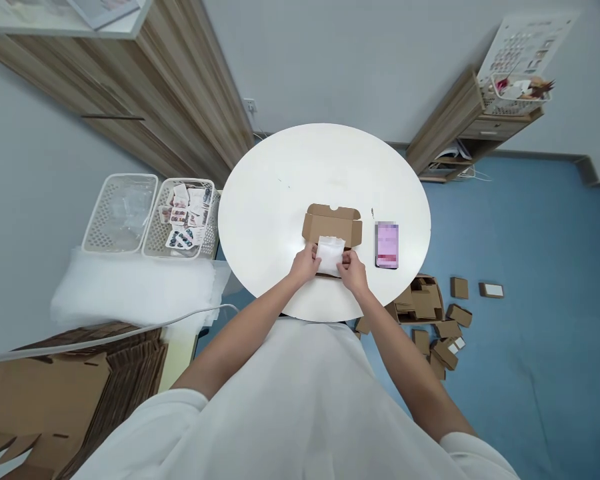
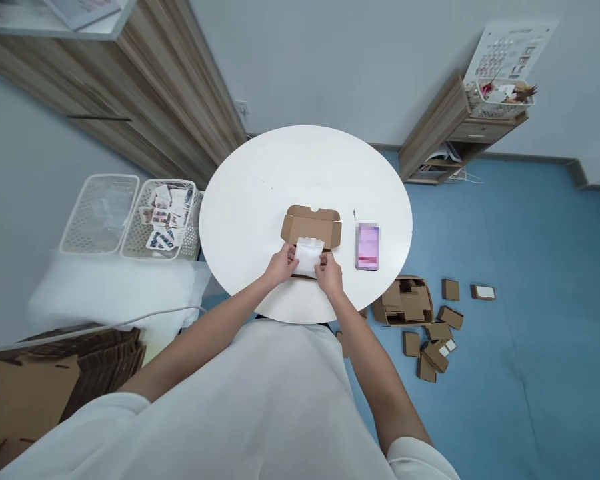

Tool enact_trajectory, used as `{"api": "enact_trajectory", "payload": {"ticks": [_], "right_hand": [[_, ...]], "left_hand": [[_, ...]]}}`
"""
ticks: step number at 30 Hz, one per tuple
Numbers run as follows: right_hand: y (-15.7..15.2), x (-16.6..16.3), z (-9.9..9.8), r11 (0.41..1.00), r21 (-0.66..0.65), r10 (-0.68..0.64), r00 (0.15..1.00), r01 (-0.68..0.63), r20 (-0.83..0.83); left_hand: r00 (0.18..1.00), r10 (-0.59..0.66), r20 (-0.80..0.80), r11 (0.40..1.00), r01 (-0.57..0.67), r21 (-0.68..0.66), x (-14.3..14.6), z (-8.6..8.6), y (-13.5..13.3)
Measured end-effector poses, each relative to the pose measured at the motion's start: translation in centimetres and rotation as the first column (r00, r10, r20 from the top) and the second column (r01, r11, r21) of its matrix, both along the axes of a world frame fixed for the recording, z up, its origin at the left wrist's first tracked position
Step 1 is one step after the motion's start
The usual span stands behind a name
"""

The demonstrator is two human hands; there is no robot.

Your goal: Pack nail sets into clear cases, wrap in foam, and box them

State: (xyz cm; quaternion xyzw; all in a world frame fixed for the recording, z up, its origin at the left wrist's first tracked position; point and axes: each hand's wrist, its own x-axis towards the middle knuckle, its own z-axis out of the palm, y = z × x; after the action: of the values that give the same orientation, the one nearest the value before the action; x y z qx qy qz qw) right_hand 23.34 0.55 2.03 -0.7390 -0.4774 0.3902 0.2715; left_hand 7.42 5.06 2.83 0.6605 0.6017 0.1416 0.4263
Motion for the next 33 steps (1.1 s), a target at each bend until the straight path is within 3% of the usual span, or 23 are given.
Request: {"api": "enact_trajectory", "payload": {"ticks": [6, 11, 17, 22, 25, 28, 31, 33], "right_hand": [[0.8, 0.2, -1.2, 0.988, -0.069, 0.145, 0.982, -0.138, 0.12], [1.0, -0.1, -1.2, 0.971, -0.127, 0.227, 0.95, -0.204, 0.213], [1.0, -0.9, -1.1, 0.929, -0.211, 0.363, 0.861, -0.305, 0.356], [0.6, -1.3, -1.0, 0.916, -0.189, 0.4, 0.821, -0.353, 0.408], [-0.1, -0.2, -0.6, 0.942, -0.037, 0.323, 0.864, -0.335, 0.388], [-0.4, 2.5, -0.1, 0.971, 0.131, 0.155, 0.942, -0.201, 0.299], [0.6, 5.8, 0.4, 0.99, 0.134, -0.056, 0.986, 0.034, 0.159], [1.9, 7.4, 0.8, 0.984, 0.03, -0.176, 0.983, 0.177, -0.043]], "left_hand": [[0.983, -0.029, -0.182, 1.0, 0.031, 0.006, 0.6, -0.4, -0.2], [0.972, -0.091, -0.218, 0.996, 0.091, -0.01, 0.0, -0.7, -0.6], [0.91, -0.267, -0.318, 0.962, 0.269, -0.038, 0.5, -0.6, -0.8], [0.911, -0.272, -0.31, 0.959, 0.284, -0.01, 0.6, -0.1, -1.1], [0.956, -0.222, -0.192, 0.967, 0.241, 0.083, -0.8, 0.2, -0.7], [0.995, -0.056, -0.079, 0.992, 0.065, 0.108, -3.0, 0.4, 0.8], [0.984, 0.173, 0.053, 0.984, -0.17, -0.049, -4.8, 0.6, 3.3], [0.937, 0.294, 0.187, 0.941, -0.249, -0.229, -5.3, 0.8, 5.1]]}}
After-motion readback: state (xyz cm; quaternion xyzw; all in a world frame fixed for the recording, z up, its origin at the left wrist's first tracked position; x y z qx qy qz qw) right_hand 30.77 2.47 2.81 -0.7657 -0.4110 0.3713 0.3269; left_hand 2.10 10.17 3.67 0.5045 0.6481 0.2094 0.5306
